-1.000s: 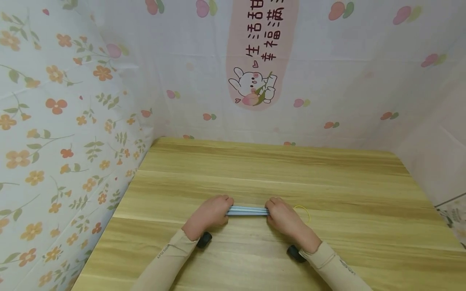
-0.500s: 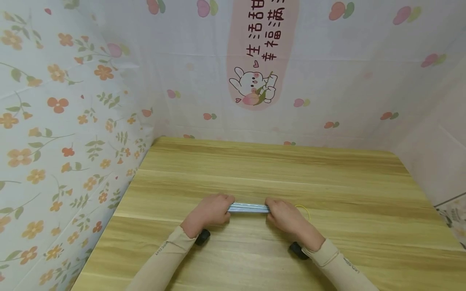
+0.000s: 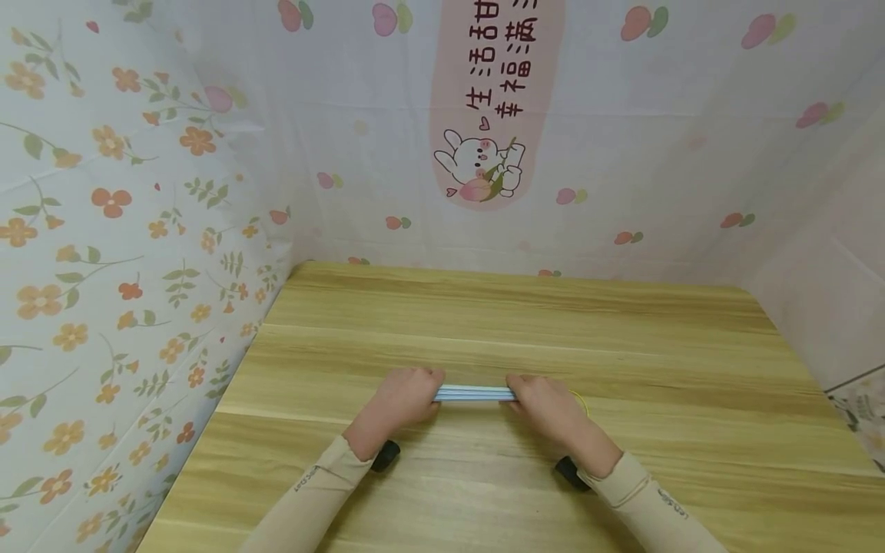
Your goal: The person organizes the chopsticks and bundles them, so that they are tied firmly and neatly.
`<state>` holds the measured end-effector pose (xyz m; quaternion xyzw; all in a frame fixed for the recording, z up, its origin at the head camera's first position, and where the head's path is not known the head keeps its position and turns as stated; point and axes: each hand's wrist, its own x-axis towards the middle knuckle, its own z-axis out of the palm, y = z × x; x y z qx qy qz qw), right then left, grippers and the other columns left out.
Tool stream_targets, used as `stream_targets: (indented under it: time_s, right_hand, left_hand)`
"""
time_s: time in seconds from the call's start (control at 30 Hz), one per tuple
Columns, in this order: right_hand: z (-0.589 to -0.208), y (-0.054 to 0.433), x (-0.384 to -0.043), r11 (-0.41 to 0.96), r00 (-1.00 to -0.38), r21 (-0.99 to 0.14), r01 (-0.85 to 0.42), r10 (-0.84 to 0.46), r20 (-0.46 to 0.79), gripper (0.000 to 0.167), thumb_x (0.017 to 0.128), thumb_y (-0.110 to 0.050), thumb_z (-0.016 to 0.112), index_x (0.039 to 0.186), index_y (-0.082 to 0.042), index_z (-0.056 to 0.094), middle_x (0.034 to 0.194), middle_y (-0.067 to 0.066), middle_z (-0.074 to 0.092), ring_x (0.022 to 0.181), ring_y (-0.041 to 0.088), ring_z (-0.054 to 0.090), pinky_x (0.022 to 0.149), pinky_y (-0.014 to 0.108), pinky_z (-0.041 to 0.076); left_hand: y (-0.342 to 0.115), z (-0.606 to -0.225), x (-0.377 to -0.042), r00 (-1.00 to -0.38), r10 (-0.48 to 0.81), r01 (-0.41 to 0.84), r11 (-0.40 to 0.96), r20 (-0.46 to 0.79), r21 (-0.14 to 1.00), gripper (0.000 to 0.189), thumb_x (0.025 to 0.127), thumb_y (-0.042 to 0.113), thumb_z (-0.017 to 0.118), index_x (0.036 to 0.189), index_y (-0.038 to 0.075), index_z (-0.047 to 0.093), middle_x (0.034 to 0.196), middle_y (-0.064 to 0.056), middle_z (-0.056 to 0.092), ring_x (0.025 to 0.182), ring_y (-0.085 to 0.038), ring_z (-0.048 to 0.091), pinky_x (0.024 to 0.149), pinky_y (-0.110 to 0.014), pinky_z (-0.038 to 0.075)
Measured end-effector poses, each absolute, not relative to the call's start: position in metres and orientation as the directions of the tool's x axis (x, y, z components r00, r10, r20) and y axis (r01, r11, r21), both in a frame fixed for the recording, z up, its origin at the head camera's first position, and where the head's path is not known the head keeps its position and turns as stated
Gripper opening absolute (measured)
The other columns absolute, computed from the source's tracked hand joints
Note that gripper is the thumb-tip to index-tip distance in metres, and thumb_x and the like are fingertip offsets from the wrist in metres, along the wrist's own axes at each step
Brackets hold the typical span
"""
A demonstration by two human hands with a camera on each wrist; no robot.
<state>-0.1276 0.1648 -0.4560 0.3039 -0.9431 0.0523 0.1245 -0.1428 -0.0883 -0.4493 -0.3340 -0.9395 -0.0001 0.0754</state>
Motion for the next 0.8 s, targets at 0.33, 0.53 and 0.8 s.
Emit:
stream_targets:
  time_s: [0.33,0.53,0.8]
  right_hand:
    - [-0.4593,0.1639,-0.1290,0.833,-0.766,0.064,-0.549,-0.532,0.361,0.039,0.077,-0.027,0.079,0.065,-0.014,0.044,0.052,-0.007,0.038,0.045,0.006,0.031,0.036,0.023,0.029]
    - [-0.4571,0.1630,-0.1284,0.855,-0.787,0.086,-0.512,-0.507,0.352,0.044,0.074,-0.031,0.081,0.060,-0.016,0.042,0.049,-0.008,0.036,0.045,0.007,0.028,0.035,0.026,0.028]
    - [-0.4545,0.1607,-0.1281,0.872,-0.793,0.068,-0.485,-0.471,0.387,0.042,0.068,-0.027,0.085,0.061,-0.016,0.046,0.050,-0.008,0.036,0.045,0.006,0.025,0.036,0.023,0.024]
  left_hand:
    - [-0.0891,-0.4506,-0.1444,-0.677,0.664,0.619,0.747,0.317,-0.244,0.027,0.072,0.034,0.082,0.078,0.014,0.064,0.074,0.003,0.055,0.067,-0.011,0.058,0.055,-0.024,0.046]
    - [-0.0880,-0.4493,-0.1437,-0.661,0.648,0.627,0.754,0.379,-0.194,0.021,0.078,0.007,0.069,0.070,0.017,0.053,0.061,0.006,0.054,0.051,-0.006,0.050,0.041,-0.023,0.039]
    - [-0.0872,-0.4448,-0.1391,-0.709,0.618,0.604,0.781,0.338,-0.159,0.037,0.081,0.046,0.071,0.075,0.016,0.051,0.056,0.006,0.052,0.043,-0.008,0.049,0.036,-0.025,0.037]
